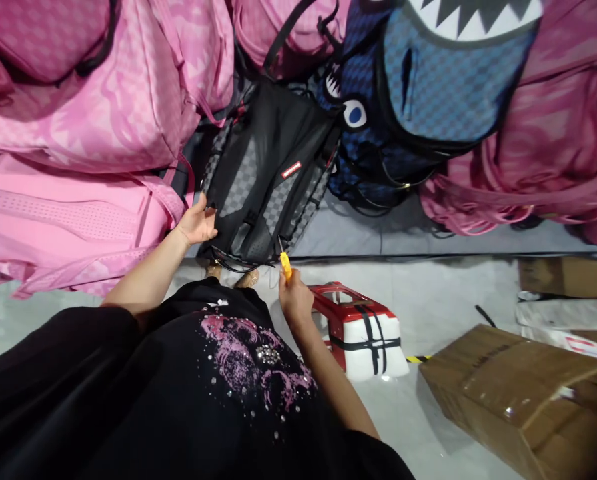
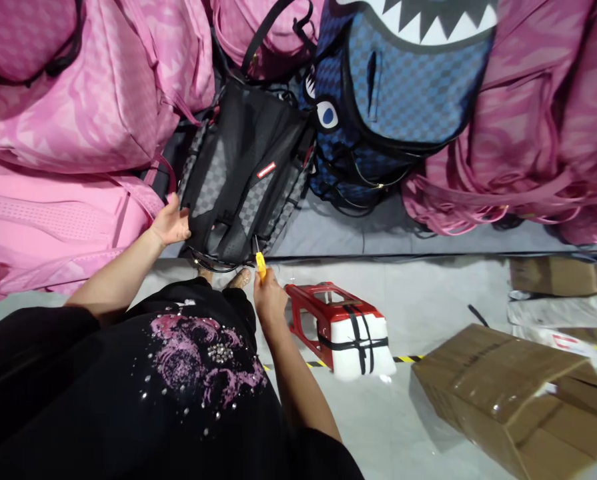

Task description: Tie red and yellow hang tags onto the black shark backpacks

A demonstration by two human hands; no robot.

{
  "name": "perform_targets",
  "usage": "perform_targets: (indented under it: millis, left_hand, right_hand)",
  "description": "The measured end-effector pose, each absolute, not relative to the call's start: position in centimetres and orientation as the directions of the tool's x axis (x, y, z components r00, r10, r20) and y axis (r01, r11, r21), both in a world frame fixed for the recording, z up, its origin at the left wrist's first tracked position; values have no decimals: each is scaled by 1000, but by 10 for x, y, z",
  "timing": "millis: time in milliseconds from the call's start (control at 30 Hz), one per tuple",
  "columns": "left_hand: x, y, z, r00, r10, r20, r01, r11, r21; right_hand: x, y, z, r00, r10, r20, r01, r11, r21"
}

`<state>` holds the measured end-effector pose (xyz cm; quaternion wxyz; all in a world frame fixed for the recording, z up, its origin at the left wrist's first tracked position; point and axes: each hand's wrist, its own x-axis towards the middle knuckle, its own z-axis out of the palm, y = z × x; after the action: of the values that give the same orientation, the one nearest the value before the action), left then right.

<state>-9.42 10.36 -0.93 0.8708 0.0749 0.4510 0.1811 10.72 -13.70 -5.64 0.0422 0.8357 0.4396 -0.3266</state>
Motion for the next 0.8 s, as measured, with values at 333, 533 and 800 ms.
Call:
perform_targets:
  millis: [333, 533, 800]
  left_hand:
    - [-80, 98, -13, 503, 390, -771, -219, 921, 323]
    - [-79, 100, -15, 552, 386, -739, -197, 922, 334]
    - [-77, 99, -14, 562, 380, -734, -206, 924, 321]
  right_hand:
    - [107, -151, -39, 474, 672, -569, 693, -683, -230]
    - [107, -153, -31, 491, 631, -600, 634, -731, -251]
    - [67, -220, 7, 307, 577, -757, 634, -717, -289]
